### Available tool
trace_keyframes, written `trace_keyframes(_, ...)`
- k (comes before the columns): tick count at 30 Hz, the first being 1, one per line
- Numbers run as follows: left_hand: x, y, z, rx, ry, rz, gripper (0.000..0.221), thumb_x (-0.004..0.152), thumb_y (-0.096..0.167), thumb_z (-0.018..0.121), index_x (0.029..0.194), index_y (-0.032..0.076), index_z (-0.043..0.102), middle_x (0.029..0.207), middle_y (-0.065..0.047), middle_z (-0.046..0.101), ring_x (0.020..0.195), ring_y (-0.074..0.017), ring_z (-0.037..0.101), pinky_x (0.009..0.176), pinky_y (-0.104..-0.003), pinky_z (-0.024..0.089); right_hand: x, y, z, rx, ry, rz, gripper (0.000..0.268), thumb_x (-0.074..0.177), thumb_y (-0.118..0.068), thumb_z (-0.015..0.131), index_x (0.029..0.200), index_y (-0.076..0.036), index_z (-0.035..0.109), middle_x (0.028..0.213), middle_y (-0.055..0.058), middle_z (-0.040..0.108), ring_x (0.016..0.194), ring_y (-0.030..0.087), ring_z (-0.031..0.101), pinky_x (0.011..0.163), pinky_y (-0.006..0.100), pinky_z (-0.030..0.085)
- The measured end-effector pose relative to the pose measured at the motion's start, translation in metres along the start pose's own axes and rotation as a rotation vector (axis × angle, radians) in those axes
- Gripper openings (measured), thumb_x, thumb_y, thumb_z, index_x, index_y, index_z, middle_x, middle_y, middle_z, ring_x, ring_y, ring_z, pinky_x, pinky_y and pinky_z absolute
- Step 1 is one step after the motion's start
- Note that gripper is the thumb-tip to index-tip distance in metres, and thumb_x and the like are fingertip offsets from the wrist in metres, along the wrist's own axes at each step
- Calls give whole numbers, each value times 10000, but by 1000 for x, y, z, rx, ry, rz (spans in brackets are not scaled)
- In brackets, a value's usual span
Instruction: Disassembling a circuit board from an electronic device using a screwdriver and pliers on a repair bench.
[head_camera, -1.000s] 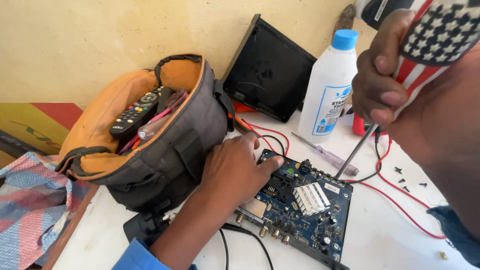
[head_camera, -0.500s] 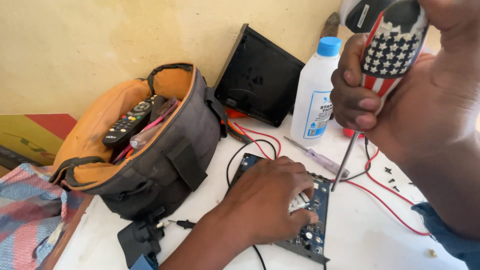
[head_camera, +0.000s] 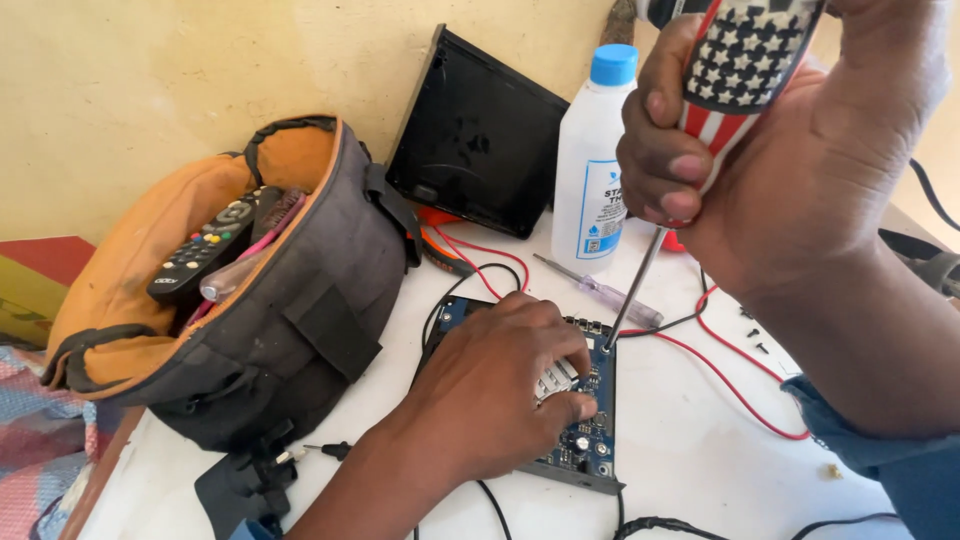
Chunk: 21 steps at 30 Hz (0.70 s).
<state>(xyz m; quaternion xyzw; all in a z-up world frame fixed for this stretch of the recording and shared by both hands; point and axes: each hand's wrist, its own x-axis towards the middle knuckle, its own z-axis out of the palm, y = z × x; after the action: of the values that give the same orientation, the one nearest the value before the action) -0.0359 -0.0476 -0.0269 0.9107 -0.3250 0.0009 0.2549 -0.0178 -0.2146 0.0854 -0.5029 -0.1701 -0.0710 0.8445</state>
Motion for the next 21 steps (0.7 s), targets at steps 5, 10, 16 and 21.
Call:
trace_keyframes(5, 1, 1, 1, 7, -67, 26, 223, 875, 329, 695, 1079, 272, 766, 1048, 36, 649, 1186, -194, 516, 991, -406, 386, 0, -2, 2, -15, 42, 51, 601, 357, -572, 734, 683, -99, 557, 613, 17, 450, 418, 104, 330, 375, 247, 192)
trace_keyframes(10, 2, 3, 4, 4, -171, 114, 322, 944, 172, 561, 1119, 305, 797, 1414, 31, 551, 1332, -260, 372, 1049, -448, 260, 0, -3, 4, -74, 76, 11, 607, 389, -593, 687, 651, -60, 561, 609, 40, 481, 401, 109, 344, 373, 237, 207)
trace_keyframes(16, 3, 7, 1, 90, -208, 135, 253, 959, 177, 549, 1085, 282, 742, 1278, 64, 613, 1247, -224, 444, 1032, -505, 276, 0, -3, 4, -117, 80, 11, 611, 376, -611, 676, 637, -78, 533, 550, 18, 388, 390, 122, 312, 381, 252, 197)
trace_keyframes(21, 4, 13, 0, 159, -280, 120, 298, 934, 125, 481, 1014, 281, 721, 1278, 23, 577, 1243, -271, 410, 990, -526, 289, -1, -1, 2, -71, 26, -25, 640, 397, -611, 737, 677, -65, 557, 634, 33, 472, 416, 111, 345, 376, 246, 216)
